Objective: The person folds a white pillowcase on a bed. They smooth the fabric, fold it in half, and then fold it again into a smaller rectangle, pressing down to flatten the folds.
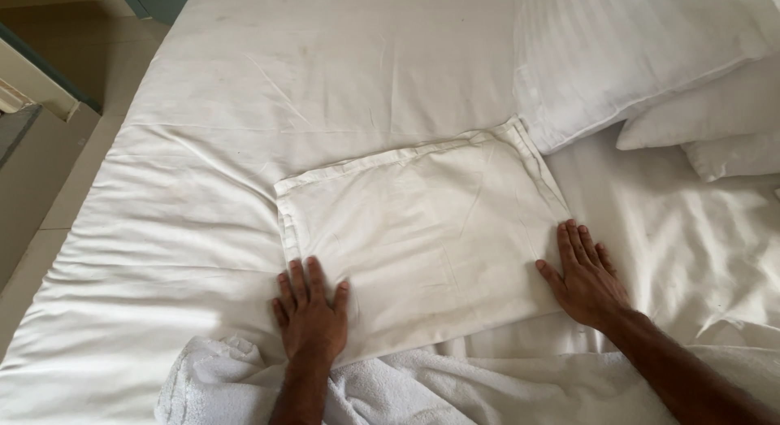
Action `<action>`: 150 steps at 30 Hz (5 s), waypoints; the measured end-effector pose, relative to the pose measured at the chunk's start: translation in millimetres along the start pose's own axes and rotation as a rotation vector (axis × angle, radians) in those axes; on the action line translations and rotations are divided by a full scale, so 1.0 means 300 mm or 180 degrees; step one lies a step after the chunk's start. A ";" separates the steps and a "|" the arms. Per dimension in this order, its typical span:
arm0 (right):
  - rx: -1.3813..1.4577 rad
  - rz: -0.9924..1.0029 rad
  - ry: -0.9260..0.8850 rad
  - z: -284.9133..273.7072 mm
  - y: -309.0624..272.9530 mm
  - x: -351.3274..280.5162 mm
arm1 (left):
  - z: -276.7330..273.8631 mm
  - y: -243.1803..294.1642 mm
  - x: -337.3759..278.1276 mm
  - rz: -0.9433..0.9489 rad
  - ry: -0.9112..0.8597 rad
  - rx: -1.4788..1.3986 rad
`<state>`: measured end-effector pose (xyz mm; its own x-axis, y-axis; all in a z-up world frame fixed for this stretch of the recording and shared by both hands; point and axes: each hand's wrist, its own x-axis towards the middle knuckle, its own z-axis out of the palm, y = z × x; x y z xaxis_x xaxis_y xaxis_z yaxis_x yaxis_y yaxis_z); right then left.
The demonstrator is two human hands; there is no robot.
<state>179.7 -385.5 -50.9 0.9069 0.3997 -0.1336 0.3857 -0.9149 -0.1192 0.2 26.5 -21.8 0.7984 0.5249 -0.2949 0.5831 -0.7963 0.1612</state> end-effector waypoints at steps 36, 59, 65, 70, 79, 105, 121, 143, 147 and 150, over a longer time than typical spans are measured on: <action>0.1881 0.1345 -0.1120 -0.067 0.460 -0.085 | -0.302 -0.232 -0.256 -0.1090 -0.0384 -0.1477; 0.0515 -0.0570 0.0338 -0.020 -0.103 0.166 | -0.009 0.012 0.151 0.0701 0.0676 -0.0280; 0.1920 0.0590 0.1062 -0.151 -0.062 0.269 | -0.073 0.107 0.159 0.0268 0.1326 -0.0010; 0.1518 0.0276 0.1439 -0.155 0.029 0.452 | -0.073 0.006 0.338 0.0994 0.2223 -0.0402; 0.1304 0.0748 0.1195 -0.148 -0.016 0.605 | -0.308 -0.024 0.507 -0.0138 0.0819 -0.0854; 0.0150 -0.0945 0.1144 -0.077 -0.296 0.472 | -0.103 0.083 0.376 0.1530 0.1207 0.0100; 0.0246 -0.0420 0.0744 0.024 -0.149 0.313 | -0.033 0.117 0.133 0.0858 0.0857 0.0598; 0.0257 0.0466 0.0454 -0.034 -0.198 -0.007 | -0.021 0.193 -0.080 0.0327 0.0120 0.0642; 0.0139 -0.0290 0.0548 -0.008 -0.325 -0.064 | 0.008 0.362 -0.158 0.1035 -0.0050 0.0319; 0.0044 -0.0898 0.0129 -0.022 -0.397 -0.126 | 0.036 0.406 -0.203 0.1258 -0.0255 0.0277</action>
<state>100.6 -292.0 -25.1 0.7702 0.6355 -0.0538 0.6216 -0.7669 -0.1596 20.9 -105.6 5.7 0.9421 0.1513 -0.2993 0.2163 -0.9561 0.1975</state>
